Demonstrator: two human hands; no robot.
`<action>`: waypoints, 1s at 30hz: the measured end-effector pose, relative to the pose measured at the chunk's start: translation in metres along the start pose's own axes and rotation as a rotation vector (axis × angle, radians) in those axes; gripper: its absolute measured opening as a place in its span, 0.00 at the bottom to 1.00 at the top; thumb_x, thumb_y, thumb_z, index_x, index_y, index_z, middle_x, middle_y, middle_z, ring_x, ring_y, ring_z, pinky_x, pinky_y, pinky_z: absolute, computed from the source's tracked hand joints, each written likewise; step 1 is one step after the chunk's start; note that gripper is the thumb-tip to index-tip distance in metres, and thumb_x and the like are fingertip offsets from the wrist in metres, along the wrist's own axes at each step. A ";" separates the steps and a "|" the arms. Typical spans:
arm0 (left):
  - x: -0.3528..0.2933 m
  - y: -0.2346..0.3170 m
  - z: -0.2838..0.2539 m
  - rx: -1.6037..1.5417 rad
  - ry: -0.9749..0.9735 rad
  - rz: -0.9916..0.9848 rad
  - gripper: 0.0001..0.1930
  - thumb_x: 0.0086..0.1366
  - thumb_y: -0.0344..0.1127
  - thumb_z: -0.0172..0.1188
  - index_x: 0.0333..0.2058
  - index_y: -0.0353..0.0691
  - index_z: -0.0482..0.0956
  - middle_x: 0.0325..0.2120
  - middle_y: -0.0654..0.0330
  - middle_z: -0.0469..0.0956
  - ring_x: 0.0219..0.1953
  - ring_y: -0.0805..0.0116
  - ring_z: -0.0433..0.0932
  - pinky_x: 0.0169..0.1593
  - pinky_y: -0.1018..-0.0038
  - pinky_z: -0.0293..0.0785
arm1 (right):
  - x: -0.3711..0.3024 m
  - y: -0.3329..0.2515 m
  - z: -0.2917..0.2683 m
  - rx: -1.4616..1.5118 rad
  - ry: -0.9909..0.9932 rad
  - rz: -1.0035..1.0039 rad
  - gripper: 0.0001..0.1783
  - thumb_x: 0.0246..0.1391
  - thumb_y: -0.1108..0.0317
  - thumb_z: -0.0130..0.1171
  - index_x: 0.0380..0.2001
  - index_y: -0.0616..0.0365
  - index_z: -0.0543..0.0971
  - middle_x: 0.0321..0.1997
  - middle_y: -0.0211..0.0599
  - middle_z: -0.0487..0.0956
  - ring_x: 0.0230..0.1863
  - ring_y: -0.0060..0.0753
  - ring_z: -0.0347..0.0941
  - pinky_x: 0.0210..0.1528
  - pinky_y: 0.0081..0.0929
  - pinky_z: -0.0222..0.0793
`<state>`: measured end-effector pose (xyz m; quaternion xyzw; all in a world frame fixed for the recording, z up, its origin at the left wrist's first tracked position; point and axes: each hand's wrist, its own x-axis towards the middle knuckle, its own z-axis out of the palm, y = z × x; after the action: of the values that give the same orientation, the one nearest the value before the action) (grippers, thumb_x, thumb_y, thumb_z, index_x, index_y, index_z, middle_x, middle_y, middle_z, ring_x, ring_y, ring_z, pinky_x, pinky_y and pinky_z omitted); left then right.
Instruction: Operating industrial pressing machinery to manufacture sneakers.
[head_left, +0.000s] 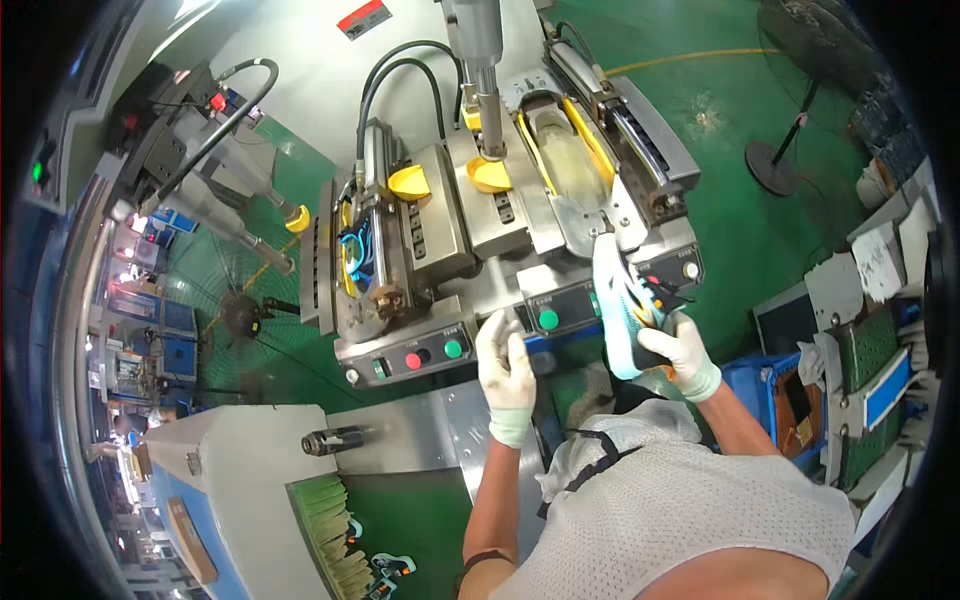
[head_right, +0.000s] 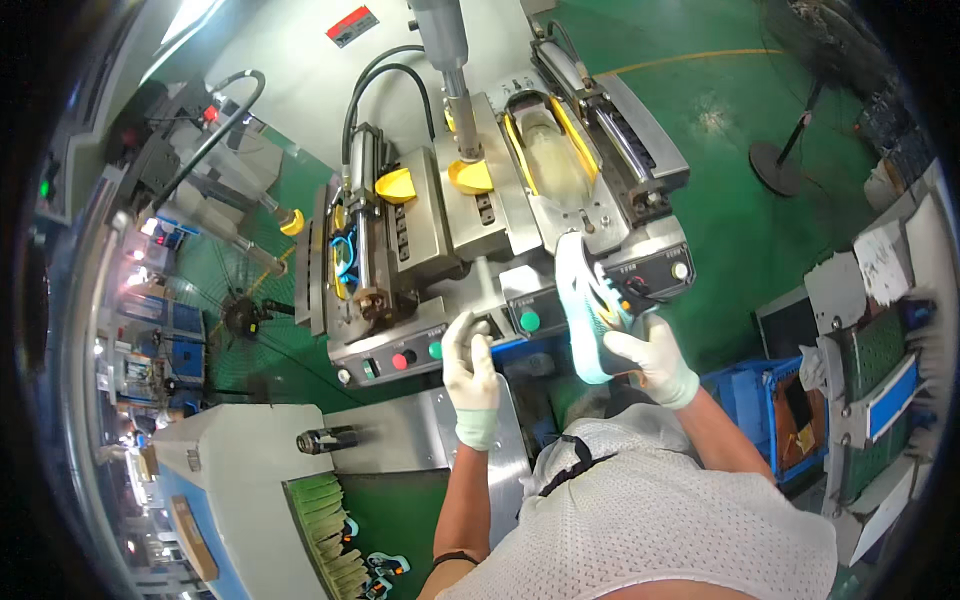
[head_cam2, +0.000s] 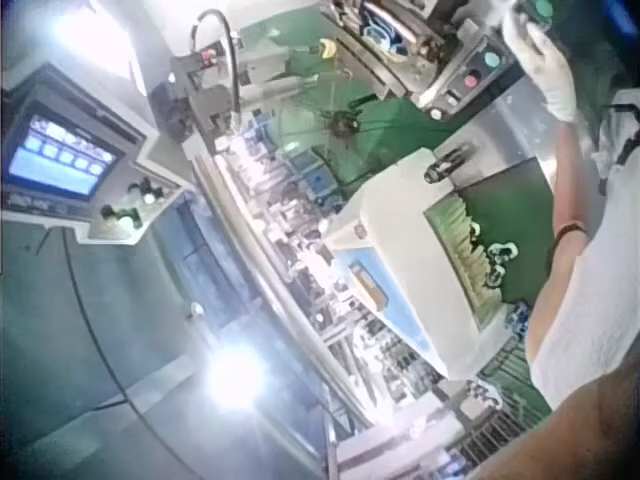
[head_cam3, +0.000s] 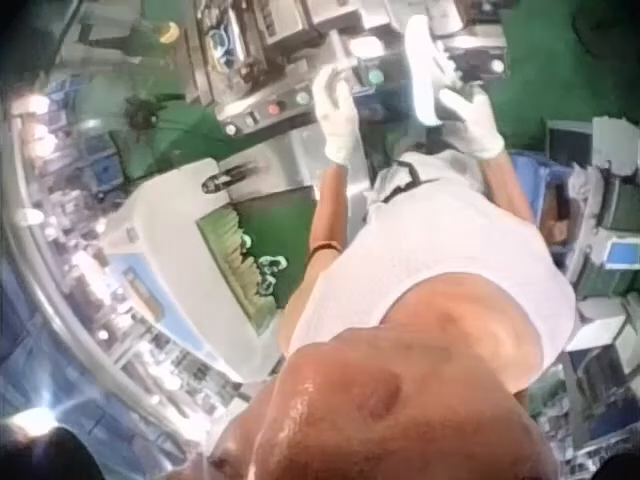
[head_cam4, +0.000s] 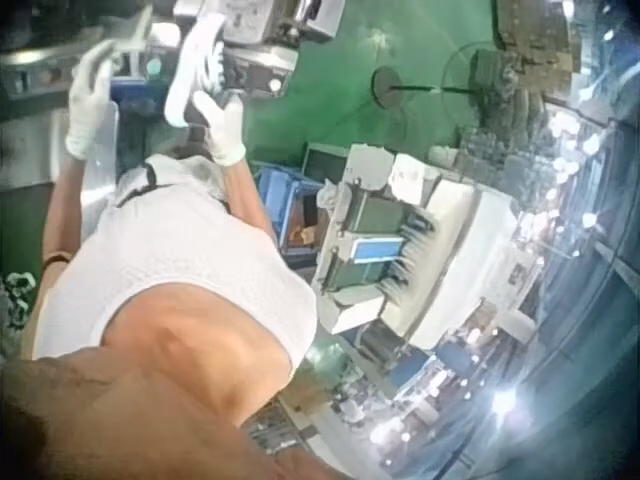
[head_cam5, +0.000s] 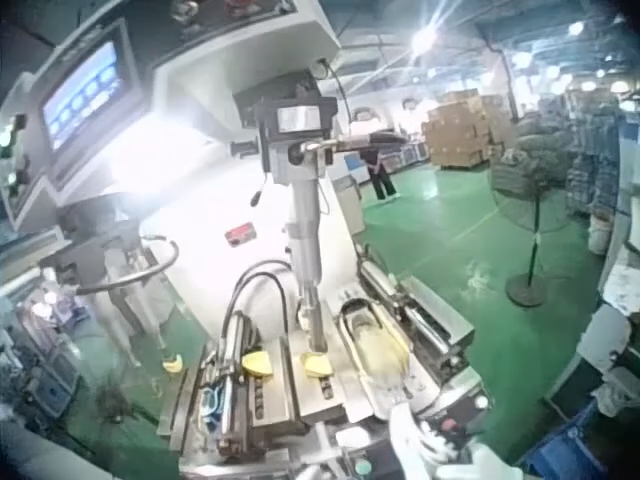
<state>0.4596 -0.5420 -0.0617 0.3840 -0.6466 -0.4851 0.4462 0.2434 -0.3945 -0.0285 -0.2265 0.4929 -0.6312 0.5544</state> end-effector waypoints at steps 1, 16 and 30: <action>0.009 -0.005 0.009 0.017 -0.027 -0.009 0.21 0.72 0.24 0.50 0.62 0.33 0.66 0.55 0.52 0.73 0.55 0.64 0.76 0.58 0.70 0.73 | 0.011 -0.009 0.003 0.131 0.069 -0.083 0.24 0.56 0.69 0.60 0.54 0.68 0.74 0.50 0.36 0.79 0.47 0.24 0.77 0.50 0.26 0.74; 0.018 -0.041 -0.012 0.129 0.010 -0.270 0.19 0.71 0.25 0.50 0.59 0.30 0.69 0.56 0.52 0.69 0.53 0.62 0.77 0.56 0.69 0.74 | 0.366 -0.058 -0.059 -0.858 0.382 -0.026 0.31 0.45 0.58 0.69 0.48 0.70 0.79 0.42 0.54 0.83 0.45 0.45 0.82 0.50 0.36 0.75; -0.034 -0.097 -0.109 0.249 0.208 -0.564 0.19 0.71 0.28 0.52 0.58 0.28 0.71 0.52 0.51 0.73 0.51 0.63 0.78 0.53 0.70 0.76 | 0.506 -0.005 -0.064 -1.305 0.566 0.145 0.42 0.45 0.52 0.68 0.55 0.74 0.69 0.53 0.64 0.78 0.55 0.55 0.78 0.58 0.38 0.74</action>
<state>0.5800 -0.5642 -0.1480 0.6471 -0.5200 -0.4650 0.3077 0.0443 -0.8379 -0.1822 -0.3062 0.9088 -0.2038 0.1970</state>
